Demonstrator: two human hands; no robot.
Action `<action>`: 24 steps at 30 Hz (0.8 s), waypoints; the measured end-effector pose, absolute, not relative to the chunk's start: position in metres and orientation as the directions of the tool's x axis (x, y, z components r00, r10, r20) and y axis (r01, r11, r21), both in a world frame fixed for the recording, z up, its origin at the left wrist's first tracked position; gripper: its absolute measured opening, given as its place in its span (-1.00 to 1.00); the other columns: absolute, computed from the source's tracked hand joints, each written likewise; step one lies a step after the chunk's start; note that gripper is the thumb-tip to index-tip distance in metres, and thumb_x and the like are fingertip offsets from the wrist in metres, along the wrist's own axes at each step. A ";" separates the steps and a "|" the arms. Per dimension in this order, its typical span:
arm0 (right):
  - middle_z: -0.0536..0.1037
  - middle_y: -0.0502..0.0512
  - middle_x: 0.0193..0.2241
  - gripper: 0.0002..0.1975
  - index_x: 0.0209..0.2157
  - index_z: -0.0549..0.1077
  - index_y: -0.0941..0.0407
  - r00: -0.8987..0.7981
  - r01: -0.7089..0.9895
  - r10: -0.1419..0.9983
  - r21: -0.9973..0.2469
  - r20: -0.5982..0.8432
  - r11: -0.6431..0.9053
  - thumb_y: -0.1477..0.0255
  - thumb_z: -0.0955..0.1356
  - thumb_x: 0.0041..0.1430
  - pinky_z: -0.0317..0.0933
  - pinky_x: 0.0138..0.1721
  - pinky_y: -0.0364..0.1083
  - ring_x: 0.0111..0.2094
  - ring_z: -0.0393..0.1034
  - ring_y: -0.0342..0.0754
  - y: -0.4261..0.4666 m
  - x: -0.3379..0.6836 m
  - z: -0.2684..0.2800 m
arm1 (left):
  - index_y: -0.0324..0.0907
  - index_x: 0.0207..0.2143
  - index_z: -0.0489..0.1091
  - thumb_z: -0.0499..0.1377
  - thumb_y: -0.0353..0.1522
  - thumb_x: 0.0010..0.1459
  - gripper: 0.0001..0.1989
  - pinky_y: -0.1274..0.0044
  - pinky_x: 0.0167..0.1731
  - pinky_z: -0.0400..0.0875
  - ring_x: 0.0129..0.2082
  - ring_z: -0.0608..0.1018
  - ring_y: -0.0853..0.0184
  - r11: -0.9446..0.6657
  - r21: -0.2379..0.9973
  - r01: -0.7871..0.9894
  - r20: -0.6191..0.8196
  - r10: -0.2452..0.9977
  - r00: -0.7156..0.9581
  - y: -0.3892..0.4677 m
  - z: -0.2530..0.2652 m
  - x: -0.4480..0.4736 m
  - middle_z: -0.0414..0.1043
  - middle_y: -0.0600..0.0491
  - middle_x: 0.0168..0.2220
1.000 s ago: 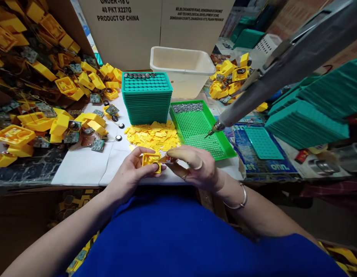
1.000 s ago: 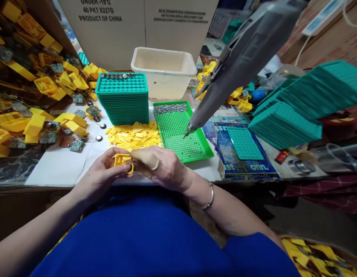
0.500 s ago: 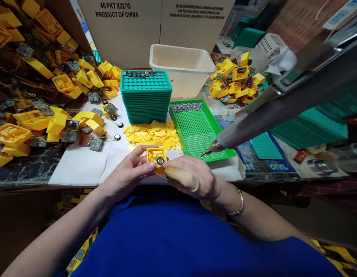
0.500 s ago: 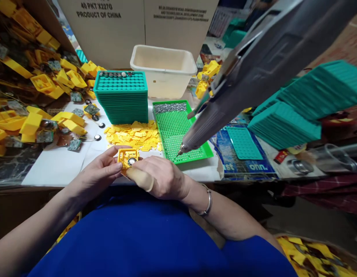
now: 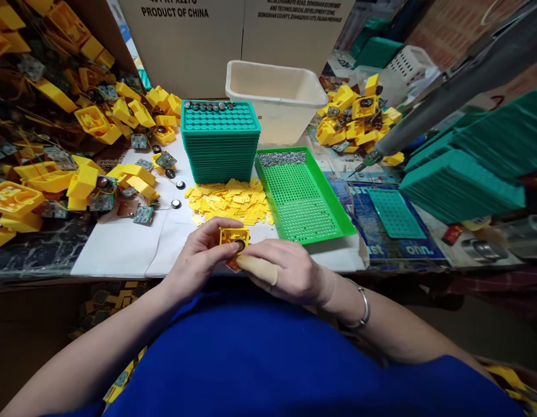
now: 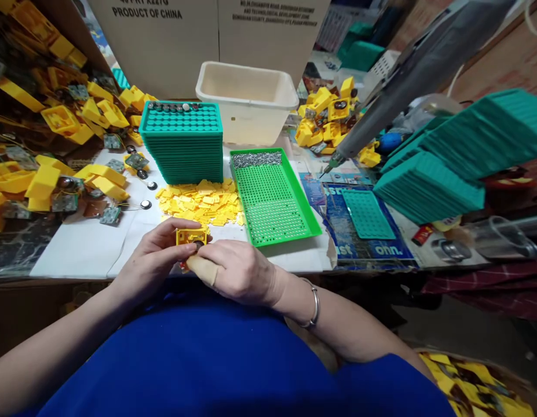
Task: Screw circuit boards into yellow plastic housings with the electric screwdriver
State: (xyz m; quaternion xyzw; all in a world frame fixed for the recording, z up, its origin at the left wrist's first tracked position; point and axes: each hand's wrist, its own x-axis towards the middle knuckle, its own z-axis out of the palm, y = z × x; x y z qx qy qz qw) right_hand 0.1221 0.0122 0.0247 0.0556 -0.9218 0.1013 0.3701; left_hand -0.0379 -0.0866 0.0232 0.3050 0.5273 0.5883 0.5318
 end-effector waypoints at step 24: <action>0.45 0.12 -0.39 -0.69 -0.05 0.55 0.09 -0.789 0.247 0.283 -0.140 0.545 0.959 0.31 0.27 0.31 0.25 -0.38 -0.07 -0.37 0.29 -0.05 0.015 0.112 0.029 | -0.11 0.06 0.36 0.16 -0.27 0.24 -0.65 0.37 0.12 0.29 0.07 0.43 0.18 0.063 0.987 -0.145 -0.094 0.972 -0.215 -0.088 0.006 -0.038 0.42 -0.01 0.05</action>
